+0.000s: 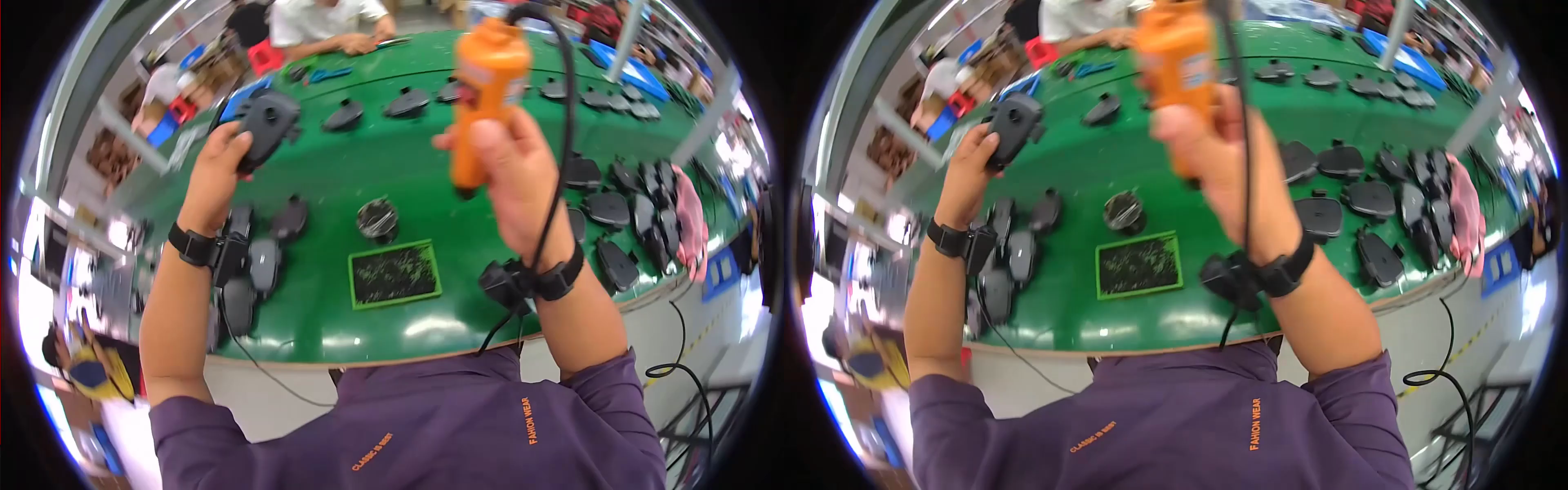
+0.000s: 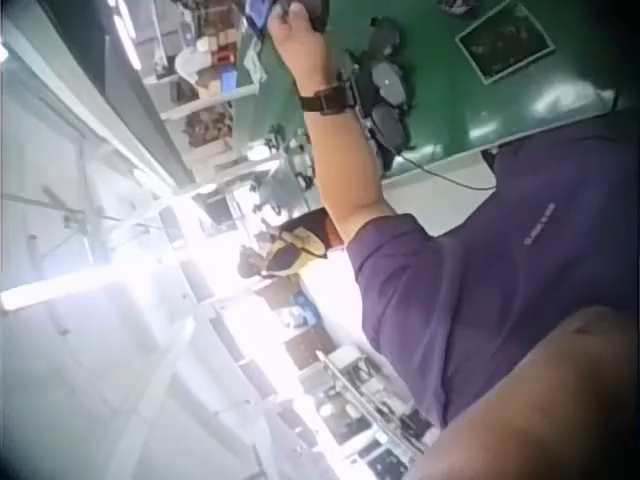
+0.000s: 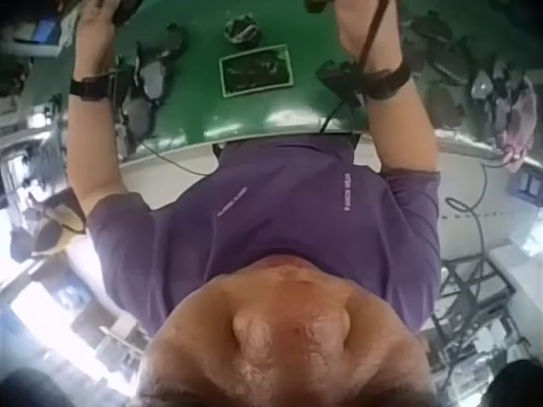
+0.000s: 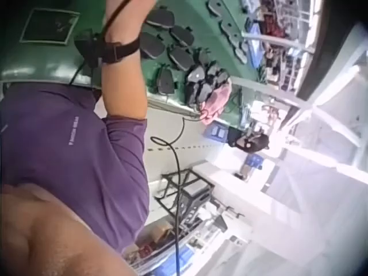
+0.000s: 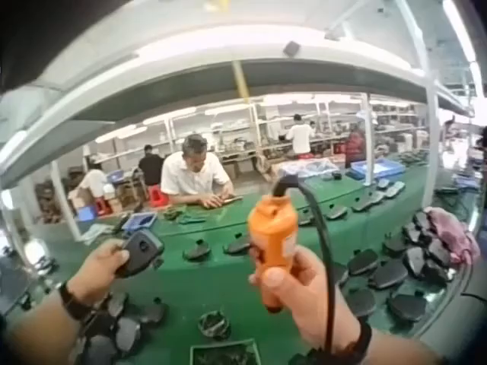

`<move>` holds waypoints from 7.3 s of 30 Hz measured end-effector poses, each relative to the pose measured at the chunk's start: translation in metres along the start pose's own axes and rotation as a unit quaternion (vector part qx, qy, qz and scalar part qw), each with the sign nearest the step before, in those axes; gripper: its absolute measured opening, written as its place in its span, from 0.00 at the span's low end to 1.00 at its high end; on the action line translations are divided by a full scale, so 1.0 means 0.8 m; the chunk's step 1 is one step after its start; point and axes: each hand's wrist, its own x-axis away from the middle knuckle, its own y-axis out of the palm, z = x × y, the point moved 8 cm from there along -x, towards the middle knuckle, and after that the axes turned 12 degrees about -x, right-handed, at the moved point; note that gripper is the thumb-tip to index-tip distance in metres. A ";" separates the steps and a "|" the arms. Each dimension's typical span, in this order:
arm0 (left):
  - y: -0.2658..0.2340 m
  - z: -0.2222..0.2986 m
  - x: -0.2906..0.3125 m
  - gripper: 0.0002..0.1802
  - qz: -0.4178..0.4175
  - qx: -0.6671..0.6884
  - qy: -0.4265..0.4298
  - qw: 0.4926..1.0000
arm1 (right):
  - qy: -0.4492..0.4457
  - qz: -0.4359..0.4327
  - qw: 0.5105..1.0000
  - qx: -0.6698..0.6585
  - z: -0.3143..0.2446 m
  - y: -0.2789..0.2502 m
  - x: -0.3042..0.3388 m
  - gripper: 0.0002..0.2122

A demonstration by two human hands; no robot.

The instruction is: Use an electric screwdriver to fasten screws into plastic housing components on an assembly line.

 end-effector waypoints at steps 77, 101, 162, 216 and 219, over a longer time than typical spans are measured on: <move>0.215 0.059 0.133 0.13 -0.023 0.052 0.299 0.952 | 0.010 -0.205 0.975 -0.091 0.056 0.108 -0.042 0.27; 0.188 0.018 0.095 0.09 0.030 -0.100 0.169 0.980 | 0.006 -0.097 0.995 0.027 0.109 0.047 -0.083 0.20; 0.203 -0.029 0.094 0.33 -0.066 0.002 0.136 0.988 | 0.072 -0.215 0.968 -0.105 0.127 0.143 -0.032 0.25; 0.174 0.008 0.102 0.11 0.009 -0.031 0.212 0.977 | -0.010 -0.293 0.942 -0.166 0.079 0.137 -0.031 0.24; 0.173 0.005 0.096 0.13 0.008 -0.013 0.246 0.969 | -0.025 -0.318 0.935 -0.157 0.083 0.141 -0.031 0.24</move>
